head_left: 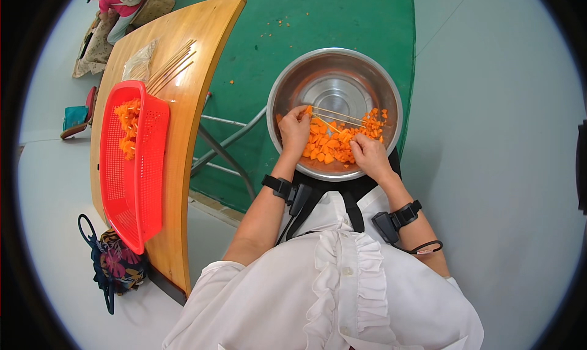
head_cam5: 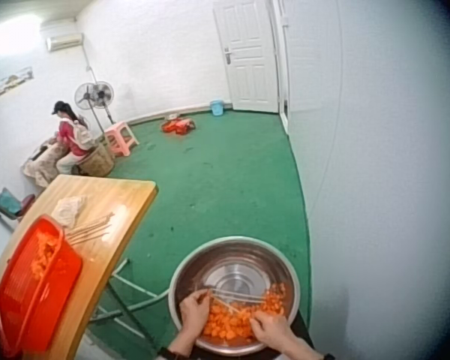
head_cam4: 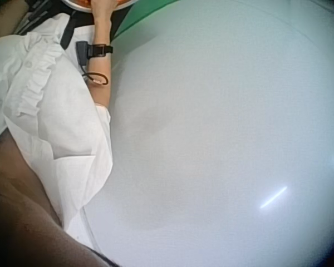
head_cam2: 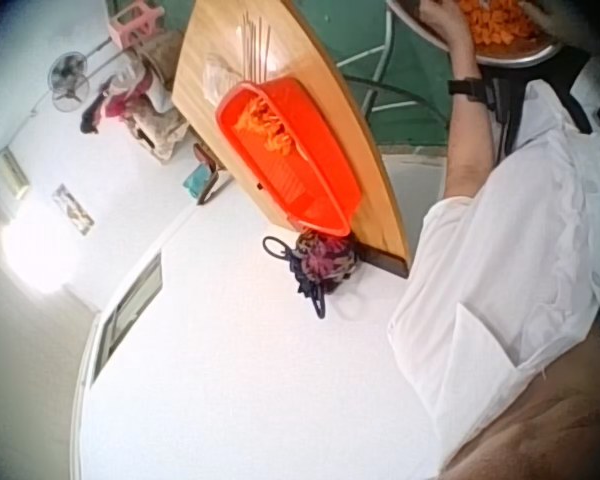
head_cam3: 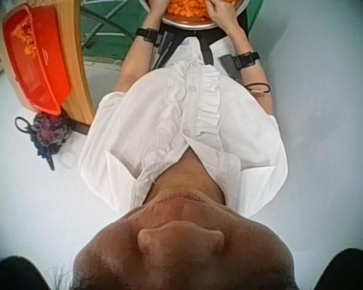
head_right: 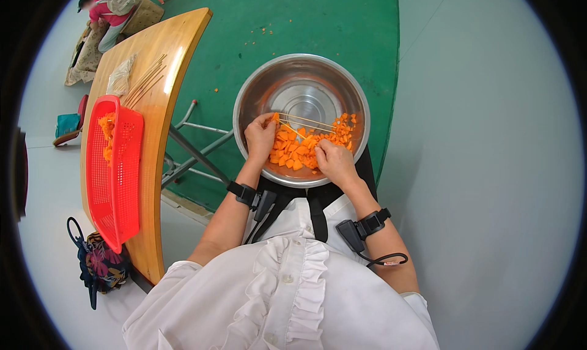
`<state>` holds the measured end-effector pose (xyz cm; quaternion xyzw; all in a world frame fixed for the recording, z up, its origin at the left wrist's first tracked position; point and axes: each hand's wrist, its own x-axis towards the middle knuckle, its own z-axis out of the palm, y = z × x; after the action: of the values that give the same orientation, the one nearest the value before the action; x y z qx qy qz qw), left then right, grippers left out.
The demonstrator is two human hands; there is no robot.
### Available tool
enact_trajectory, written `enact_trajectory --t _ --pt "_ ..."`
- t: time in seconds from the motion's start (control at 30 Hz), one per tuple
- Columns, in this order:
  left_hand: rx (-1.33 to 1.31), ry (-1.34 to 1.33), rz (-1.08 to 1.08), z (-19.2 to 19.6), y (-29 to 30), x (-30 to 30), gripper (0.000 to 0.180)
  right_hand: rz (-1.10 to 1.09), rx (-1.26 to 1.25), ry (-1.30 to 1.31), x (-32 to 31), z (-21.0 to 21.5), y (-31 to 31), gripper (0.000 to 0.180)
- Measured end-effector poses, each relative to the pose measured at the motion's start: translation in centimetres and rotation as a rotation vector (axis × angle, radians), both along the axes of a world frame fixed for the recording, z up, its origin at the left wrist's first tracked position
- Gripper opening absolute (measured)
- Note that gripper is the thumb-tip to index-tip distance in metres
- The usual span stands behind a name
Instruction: Skewering small orange pieces of food onto wooden sticks and placing them on a red tray.
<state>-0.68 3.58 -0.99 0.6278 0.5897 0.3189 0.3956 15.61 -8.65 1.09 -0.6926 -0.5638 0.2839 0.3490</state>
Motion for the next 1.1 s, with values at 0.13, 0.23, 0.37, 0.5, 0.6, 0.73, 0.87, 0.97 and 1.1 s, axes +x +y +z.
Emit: enact_trajectory --t 0.13,0.23,0.37,0.5,0.6,0.73,0.87,0.97,1.1 --pt "0.123 0.071 -0.025 1.3 -0.5 0.5 0.018 0.003 -0.011 0.000 0.0 0.3 0.0 0.019" --pt "0.171 0.099 -0.041 1.6 -0.6 0.5 0.018 0.045 -0.023 0.028 0.2 0.6 0.0 0.020" --pt "0.146 0.052 -0.041 1.6 -0.6 0.4 0.017 0.087 -0.159 0.206 0.8 0.8 0.2 0.023" --pt "0.123 -0.018 -0.044 0.8 -0.4 0.1 0.017 0.099 -0.201 0.263 1.0 0.6 0.2 0.025" --pt "0.117 -0.019 -0.057 0.9 -0.3 0.1 0.018 0.095 -0.190 0.228 0.9 0.5 0.2 0.025" --pt "0.059 -0.036 -0.078 0.9 -0.2 0.0 0.018 0.107 -0.198 0.255 1.0 0.3 0.1 0.025" --pt "0.023 -0.082 -0.092 0.8 -0.1 -0.1 0.018 0.090 -0.213 0.394 1.3 0.6 0.2 0.025" --pt "0.031 -0.144 -0.075 0.8 -0.3 -0.1 0.017 0.076 -0.221 0.414 1.2 0.6 0.2 0.025" --pt "0.002 -0.165 -0.081 0.3 -0.1 -0.2 0.018 0.070 -0.241 0.405 1.3 0.1 0.2 0.025"
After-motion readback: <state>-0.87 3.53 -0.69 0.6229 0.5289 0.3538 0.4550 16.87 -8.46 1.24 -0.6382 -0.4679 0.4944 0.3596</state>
